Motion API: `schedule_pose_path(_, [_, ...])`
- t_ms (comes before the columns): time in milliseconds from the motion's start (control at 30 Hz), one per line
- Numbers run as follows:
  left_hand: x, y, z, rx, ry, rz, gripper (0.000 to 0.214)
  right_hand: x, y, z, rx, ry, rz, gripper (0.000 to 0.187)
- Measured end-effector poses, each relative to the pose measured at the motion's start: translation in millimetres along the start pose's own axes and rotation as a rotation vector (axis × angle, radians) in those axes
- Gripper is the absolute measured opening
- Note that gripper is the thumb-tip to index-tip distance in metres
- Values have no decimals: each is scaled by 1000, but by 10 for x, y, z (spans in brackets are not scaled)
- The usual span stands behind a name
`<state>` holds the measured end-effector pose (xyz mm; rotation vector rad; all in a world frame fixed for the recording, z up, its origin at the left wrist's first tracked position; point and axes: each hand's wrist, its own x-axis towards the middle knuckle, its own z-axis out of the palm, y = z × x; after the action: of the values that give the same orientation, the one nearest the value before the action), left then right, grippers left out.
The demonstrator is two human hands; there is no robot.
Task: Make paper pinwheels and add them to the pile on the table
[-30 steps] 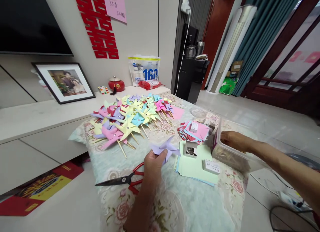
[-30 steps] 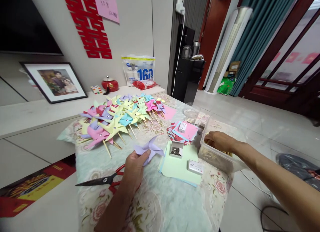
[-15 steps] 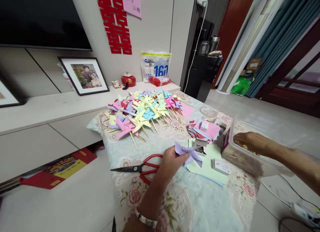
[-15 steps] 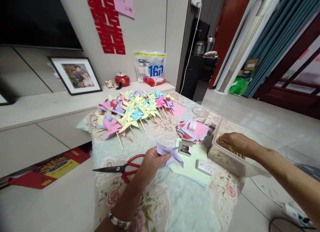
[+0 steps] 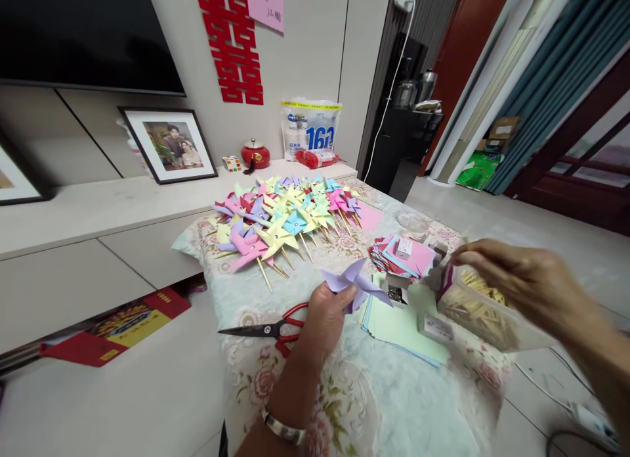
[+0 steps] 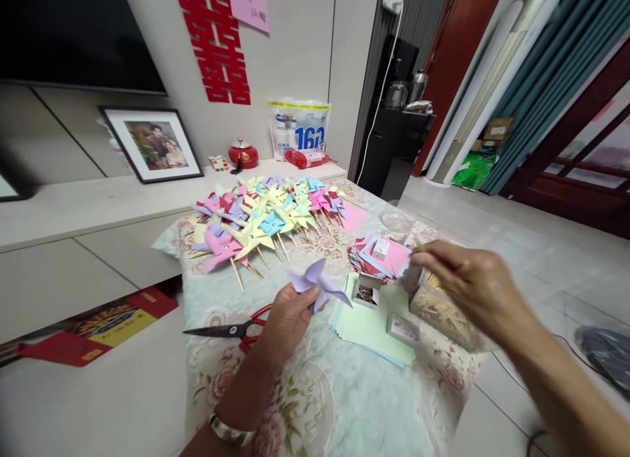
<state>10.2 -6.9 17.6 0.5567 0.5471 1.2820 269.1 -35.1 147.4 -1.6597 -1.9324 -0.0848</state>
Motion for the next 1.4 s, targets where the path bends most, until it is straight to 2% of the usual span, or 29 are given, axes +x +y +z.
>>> schedule_pose_path(33, [-2, 25, -7, -35, -2, 2, 27, 7, -157, 143, 81, -56, -41, 52])
schedule_pose_path(67, [-3, 48, -19, -64, -2, 7, 27, 23, -301, 309, 255, -124, -56, 49])
schedule_pose_path(200, [1, 115, -78, -110, -3, 66, 27, 133, -684, 1017, 855, -331, 175, 33])
schedule_pose_path(233, [3, 123, -88, -104, -11, 81, 27, 156, -734, 1168, 968, -341, 227, 31])
schedule_pose_path(333, [-1, 119, -98, -36, -52, 76, 27, 173, -799, 1502, 1100, -365, 294, 27])
schedule_pose_path(433, [-18, 77, -90, 69, -57, 36, 25, 125, -769, 1673, 1104, -351, 283, 32])
schedule_pose_path(567, [-27, 7, -66, 177, -8, 21, 26, 47, -653, 1726, 1145, -351, 375, 40])
schedule_pose_path(667, [-2, -37, -58, 225, 113, 89, 28, 21, -568, 1661, 1238, -296, 455, 52])
schedule_pose_path(767, [34, -72, -90, 307, 215, 188, 25, 14, -534, 1549, 1295, -306, 351, 56])
schedule_pose_path(833, [53, -91, -134, 403, 241, 233, 22, 6, -540, 1495, 1245, -368, 248, 52])
schedule_pose_path(967, [72, -113, -216, 517, 205, 294, 23, -15, -552, 1519, 1135, -463, 195, 34])
schedule_pose_path(1100, [63, -116, -228, 571, 157, 294, 20, -23, -527, 1594, 1075, -426, 191, 24])
schedule_pose_path(1200, [19, -87, -181, 595, 157, 300, 20, -19, -531, 1572, 1034, -406, 153, 22])
schedule_pose_path(1300, [-49, -25, -104, 502, 121, 244, 21, -15, -539, 1507, 1037, -388, 130, 20])
schedule_pose_path(1367, [-80, 24, -62, 384, 53, 196, 27, -16, -516, 1467, 1147, -386, 160, 21])
schedule_pose_path(1400, [-84, 46, -49, 345, 47, 223, 31, -17, -494, 1450, 1230, -391, 182, 23])
